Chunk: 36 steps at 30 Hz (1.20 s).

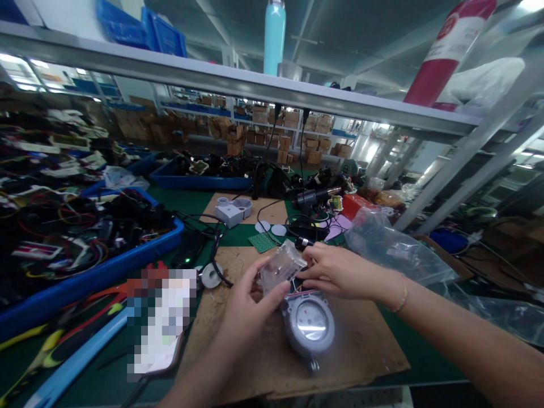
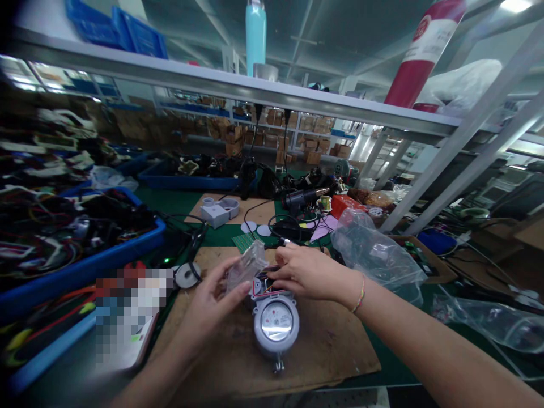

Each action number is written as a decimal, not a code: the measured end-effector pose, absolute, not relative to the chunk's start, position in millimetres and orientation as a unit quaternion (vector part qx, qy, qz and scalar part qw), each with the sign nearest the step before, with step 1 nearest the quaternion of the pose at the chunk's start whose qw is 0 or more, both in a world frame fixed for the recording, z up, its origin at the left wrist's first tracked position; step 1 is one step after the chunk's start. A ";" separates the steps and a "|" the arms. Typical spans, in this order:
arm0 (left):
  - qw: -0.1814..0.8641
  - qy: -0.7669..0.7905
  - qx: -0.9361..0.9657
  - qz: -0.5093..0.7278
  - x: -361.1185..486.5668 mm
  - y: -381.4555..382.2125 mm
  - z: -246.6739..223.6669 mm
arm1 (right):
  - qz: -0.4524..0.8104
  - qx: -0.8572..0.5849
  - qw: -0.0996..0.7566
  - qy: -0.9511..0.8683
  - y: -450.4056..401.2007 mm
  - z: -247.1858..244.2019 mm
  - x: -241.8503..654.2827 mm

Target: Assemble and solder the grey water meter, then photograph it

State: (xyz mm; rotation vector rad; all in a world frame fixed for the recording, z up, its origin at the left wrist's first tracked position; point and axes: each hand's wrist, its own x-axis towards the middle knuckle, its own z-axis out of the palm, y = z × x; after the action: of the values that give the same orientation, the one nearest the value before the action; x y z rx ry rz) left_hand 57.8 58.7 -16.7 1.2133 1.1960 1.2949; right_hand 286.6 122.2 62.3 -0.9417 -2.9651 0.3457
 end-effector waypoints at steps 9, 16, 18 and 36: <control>0.365 0.476 0.625 0.500 79.0 64.5 -25.0 | 0.377 -0.325 0.193 -0.846 131.5 15.1 295.6; 0.369 0.468 0.670 0.443 71.2 76.4 -32.4 | 0.515 -0.436 0.353 -0.648 118.5 -23.6 296.0; 0.375 0.464 0.680 0.427 69.2 79.5 -32.6 | 0.550 -0.449 0.384 -0.591 115.4 -33.3 295.8; 0.348 0.457 0.733 0.364 66.6 85.7 -33.4 | 0.711 -0.300 0.434 -0.464 113.9 -68.5 326.1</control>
State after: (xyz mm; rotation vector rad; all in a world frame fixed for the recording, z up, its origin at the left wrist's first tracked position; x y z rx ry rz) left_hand 66.6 85.7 -33.4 1.9001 1.1852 0.9429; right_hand 326.1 113.9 -68.5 -0.7467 -1.1552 1.7715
